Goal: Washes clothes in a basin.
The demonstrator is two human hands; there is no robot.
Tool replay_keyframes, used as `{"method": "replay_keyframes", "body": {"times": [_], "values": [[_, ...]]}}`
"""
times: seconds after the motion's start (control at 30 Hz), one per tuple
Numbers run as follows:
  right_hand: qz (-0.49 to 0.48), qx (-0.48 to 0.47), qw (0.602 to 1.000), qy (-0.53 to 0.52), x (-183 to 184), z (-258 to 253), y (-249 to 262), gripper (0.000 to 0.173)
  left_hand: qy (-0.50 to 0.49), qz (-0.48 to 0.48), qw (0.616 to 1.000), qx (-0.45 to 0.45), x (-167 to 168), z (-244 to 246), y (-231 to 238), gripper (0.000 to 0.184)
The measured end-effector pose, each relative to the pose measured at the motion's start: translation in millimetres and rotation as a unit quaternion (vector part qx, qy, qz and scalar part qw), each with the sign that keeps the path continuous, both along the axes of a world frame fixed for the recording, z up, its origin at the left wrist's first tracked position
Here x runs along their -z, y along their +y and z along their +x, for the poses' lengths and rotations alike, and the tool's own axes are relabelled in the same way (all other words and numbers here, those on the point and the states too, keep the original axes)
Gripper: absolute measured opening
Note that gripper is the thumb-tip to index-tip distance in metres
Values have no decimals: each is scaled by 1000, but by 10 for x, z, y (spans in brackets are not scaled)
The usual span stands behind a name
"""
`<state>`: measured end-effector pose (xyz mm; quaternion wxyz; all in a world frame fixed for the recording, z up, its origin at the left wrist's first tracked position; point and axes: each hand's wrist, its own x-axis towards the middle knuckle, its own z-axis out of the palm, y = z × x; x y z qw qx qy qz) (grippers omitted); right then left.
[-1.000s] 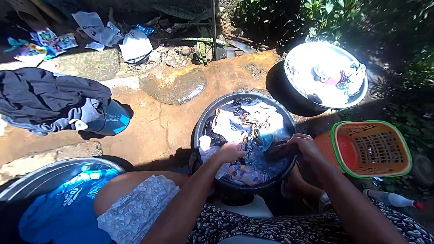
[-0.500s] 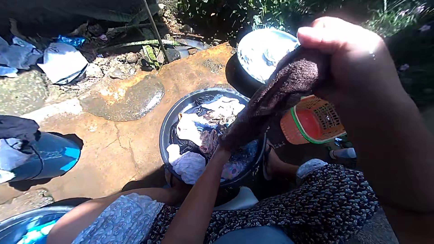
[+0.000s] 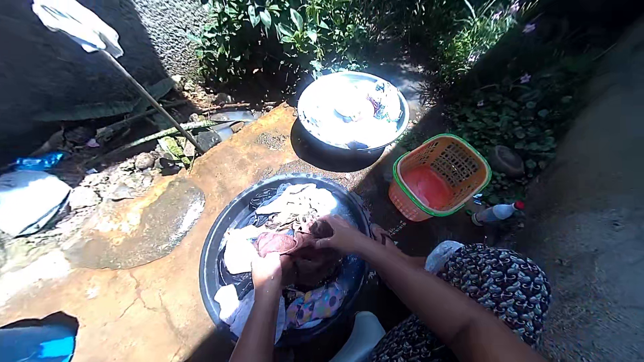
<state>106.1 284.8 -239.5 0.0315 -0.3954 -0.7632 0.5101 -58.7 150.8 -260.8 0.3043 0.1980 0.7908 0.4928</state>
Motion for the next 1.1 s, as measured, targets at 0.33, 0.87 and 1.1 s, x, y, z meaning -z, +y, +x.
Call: {"method": "replay_keyframes", "body": {"times": [0.33, 0.87, 1.1], "values": [[68, 8, 980, -188, 598, 145, -57, 41, 208, -285, 896, 269, 331, 433, 270, 62], [-138, -224, 888, -376, 1083, -127, -220, 48, 172, -398, 853, 290, 1566, 259, 570, 44], [-137, -265, 871, -390, 949, -177, -96, 41, 172, -417, 814, 366, 1173, 50, 693, 52]]}}
